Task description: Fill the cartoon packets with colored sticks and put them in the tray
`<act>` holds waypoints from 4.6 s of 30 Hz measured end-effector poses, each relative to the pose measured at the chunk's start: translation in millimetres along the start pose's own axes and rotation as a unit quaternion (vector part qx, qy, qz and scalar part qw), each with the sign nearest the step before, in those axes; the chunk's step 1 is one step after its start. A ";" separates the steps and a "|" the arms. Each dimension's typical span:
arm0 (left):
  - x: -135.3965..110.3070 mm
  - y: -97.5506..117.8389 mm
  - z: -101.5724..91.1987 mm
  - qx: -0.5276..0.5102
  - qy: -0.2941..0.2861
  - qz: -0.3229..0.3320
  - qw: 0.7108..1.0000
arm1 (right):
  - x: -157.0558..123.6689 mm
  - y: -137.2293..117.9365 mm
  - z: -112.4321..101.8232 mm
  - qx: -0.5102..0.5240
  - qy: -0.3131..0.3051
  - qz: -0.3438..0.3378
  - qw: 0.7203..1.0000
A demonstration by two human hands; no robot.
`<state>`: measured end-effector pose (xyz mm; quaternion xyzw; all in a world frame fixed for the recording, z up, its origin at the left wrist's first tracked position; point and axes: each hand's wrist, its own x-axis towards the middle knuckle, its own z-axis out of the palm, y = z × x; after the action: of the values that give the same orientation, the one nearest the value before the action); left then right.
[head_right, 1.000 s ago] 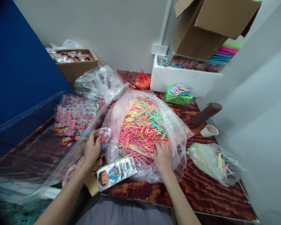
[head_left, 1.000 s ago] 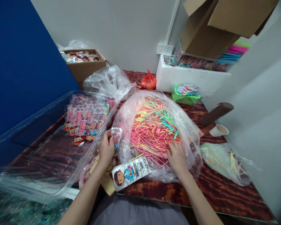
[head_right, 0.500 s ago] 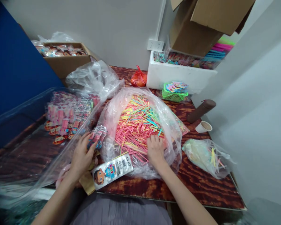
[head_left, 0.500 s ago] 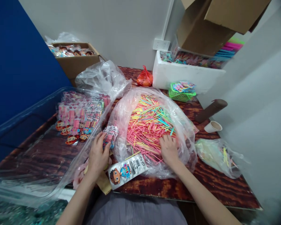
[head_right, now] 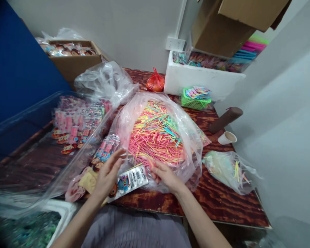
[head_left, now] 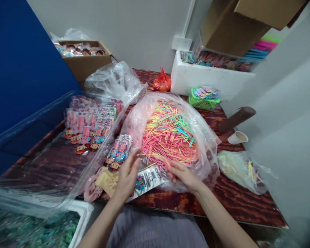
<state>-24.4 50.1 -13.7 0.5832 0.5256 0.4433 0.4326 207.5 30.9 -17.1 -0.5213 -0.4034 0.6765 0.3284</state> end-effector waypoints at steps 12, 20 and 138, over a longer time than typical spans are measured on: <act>-15.1 8.4 15.2 0.169 -0.120 0.126 0.970 | -7.8 20.6 25.0 -0.042 0.081 -0.199 0.976; -28.7 -22.8 -1.5 0.315 -0.111 0.151 0.931 | -7.8 60.2 19.4 -0.194 0.182 -0.244 0.933; -13.1 7.3 -19.3 -0.112 0.024 -0.113 0.987 | -2.4 61.6 34.7 -0.128 0.216 -0.258 0.933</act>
<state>-42.2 37.3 -3.0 0.4570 0.5454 0.4615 0.5299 173.0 -6.5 -66.3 -0.5706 -0.5267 0.3820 0.5012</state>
